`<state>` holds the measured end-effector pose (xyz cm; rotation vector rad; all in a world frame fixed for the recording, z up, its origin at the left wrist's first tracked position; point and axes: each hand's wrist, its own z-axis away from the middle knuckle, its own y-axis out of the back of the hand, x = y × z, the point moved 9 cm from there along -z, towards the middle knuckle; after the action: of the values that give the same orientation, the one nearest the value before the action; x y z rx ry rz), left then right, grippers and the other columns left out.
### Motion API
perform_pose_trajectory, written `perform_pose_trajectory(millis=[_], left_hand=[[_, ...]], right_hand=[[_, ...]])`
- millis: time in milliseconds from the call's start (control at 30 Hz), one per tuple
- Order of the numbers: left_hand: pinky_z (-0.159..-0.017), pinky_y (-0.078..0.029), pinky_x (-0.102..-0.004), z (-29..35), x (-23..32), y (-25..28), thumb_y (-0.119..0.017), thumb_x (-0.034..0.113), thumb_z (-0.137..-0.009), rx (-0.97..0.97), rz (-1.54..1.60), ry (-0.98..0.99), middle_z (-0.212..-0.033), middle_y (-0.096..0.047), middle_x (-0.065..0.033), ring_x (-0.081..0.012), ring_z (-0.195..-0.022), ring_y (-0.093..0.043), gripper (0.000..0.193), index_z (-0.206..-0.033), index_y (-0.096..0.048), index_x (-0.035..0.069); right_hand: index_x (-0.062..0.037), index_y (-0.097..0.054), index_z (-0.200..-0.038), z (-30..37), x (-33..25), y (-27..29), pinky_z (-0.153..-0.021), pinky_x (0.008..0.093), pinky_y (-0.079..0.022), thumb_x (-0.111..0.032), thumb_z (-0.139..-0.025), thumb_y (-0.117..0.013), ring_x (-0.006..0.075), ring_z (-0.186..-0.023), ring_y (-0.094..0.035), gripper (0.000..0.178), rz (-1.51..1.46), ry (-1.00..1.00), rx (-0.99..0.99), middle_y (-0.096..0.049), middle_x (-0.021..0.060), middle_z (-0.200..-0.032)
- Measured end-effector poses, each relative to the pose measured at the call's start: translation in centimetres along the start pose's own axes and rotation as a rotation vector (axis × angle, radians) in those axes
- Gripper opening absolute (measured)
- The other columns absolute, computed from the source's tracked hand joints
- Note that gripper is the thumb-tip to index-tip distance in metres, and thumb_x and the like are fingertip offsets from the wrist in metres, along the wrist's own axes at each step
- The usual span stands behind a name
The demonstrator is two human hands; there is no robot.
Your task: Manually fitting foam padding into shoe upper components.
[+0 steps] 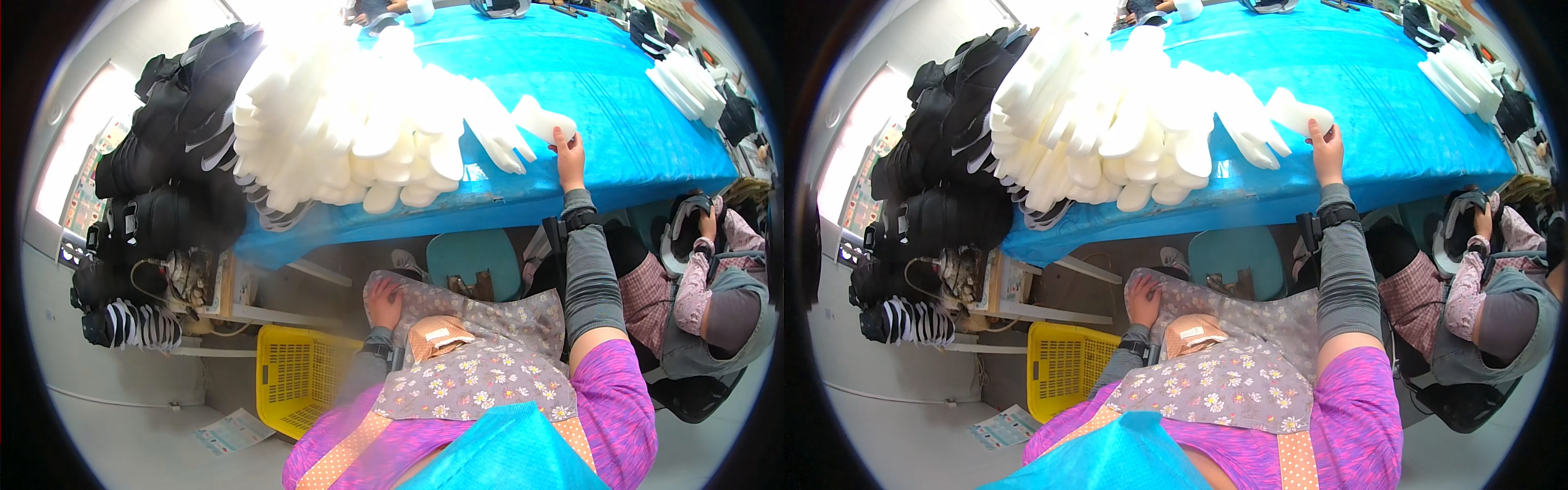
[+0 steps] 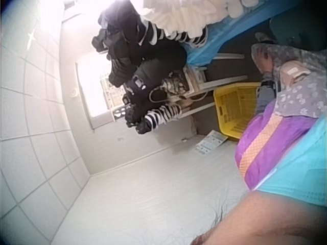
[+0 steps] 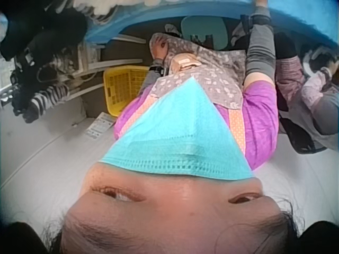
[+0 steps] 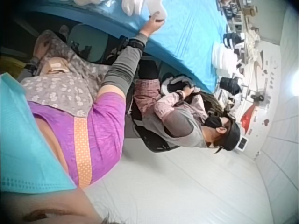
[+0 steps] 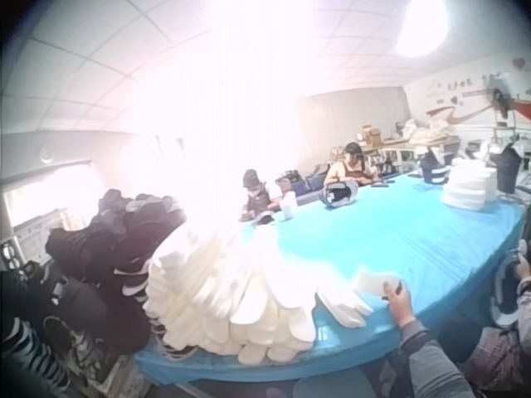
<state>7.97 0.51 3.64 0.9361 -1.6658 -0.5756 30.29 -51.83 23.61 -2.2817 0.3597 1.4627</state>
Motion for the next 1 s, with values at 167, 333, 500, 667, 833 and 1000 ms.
perform_pose_trajectory(millis=[167, 333, 500, 667, 833, 1000], left_hand=[[-0.108, -0.038, -0.0446, 0.0, 0.3, 0.1, -0.067, 0.02, -0.081, 0.006, 0.014, -0.008, -0.126, -0.063, -0.0103, -0.0348, -0.128, -0.047, 0.022, -0.1, -0.073, 0.011], [-0.111, -0.032, -0.0449, 0.1, -0.3, -0.2, -0.067, 0.021, -0.083, -0.032, 0.013, 0.013, -0.129, -0.061, -0.01, -0.0348, -0.131, -0.044, 0.024, -0.104, -0.072, 0.011], [-0.107, -0.038, -0.0446, -0.1, 0.1, -0.1, -0.067, 0.019, -0.08, 0.01, -0.013, -0.003, -0.126, -0.063, -0.0111, -0.0349, -0.128, -0.047, 0.023, -0.1, -0.073, 0.01], [-0.107, -0.038, -0.0439, -0.1, 0.6, 0.1, -0.067, 0.02, -0.081, 0.009, 0.008, -0.008, -0.125, -0.064, -0.0107, -0.0344, -0.128, -0.048, 0.022, -0.1, -0.073, 0.01], [-0.108, -0.037, -0.0446, -0.1, 0.4, 0.2, -0.066, 0.019, -0.082, -0.001, 0.016, -0.012, -0.126, -0.063, -0.0104, -0.035, -0.128, -0.047, 0.022, -0.101, -0.073, 0.01], [-0.106, -0.039, -0.044, 0.0, 0.3, 0.4, -0.066, 0.02, -0.083, 0.004, 0.002, -0.008, -0.125, -0.063, -0.0104, -0.0347, -0.127, -0.048, 0.021, -0.099, -0.073, 0.01]], right_hand=[[0.0023, -0.055, -0.116, -0.1, 0.1, 0.4, -0.072, 0.029, -0.055, -0.036, -0.092, -0.069, 0.0165, -0.093, -0.063, 0.047, 0.013, 0.015, 0.003, -0.064, 0.0119, -0.107], [0.0019, -0.055, -0.115, 0.0, 0.3, 0.2, -0.073, 0.0291, -0.056, -0.037, -0.092, -0.068, 0.0165, -0.094, -0.063, 0.047, 0.012, 0.008, -0.007, -0.063, 0.0115, -0.107], [0.0016, -0.055, -0.115, -0.3, 0.6, 0.2, -0.073, 0.0291, -0.056, -0.037, -0.092, -0.068, 0.0165, -0.094, -0.063, 0.047, 0.007, 0.001, -0.008, -0.063, 0.0113, -0.107], [0.0018, -0.055, -0.115, -0.3, 0.1, 0.3, -0.073, 0.0291, -0.056, -0.038, -0.092, -0.068, 0.0168, -0.094, -0.063, 0.048, 0.018, 0.014, -0.003, -0.063, 0.0117, -0.107], [0.002, -0.055, -0.115, -0.2, 0.1, 0.4, -0.073, 0.029, -0.056, -0.038, -0.092, -0.068, 0.0169, -0.093, -0.063, 0.048, 0.028, 0.02, -0.002, -0.064, 0.0119, -0.107], [0.0024, -0.055, -0.116, 0.0, 0.3, 0.2, -0.073, 0.0293, -0.056, -0.039, -0.092, -0.068, 0.0171, -0.093, -0.064, 0.05, 0.033, 0.019, 0.001, -0.064, 0.0122, -0.107]])
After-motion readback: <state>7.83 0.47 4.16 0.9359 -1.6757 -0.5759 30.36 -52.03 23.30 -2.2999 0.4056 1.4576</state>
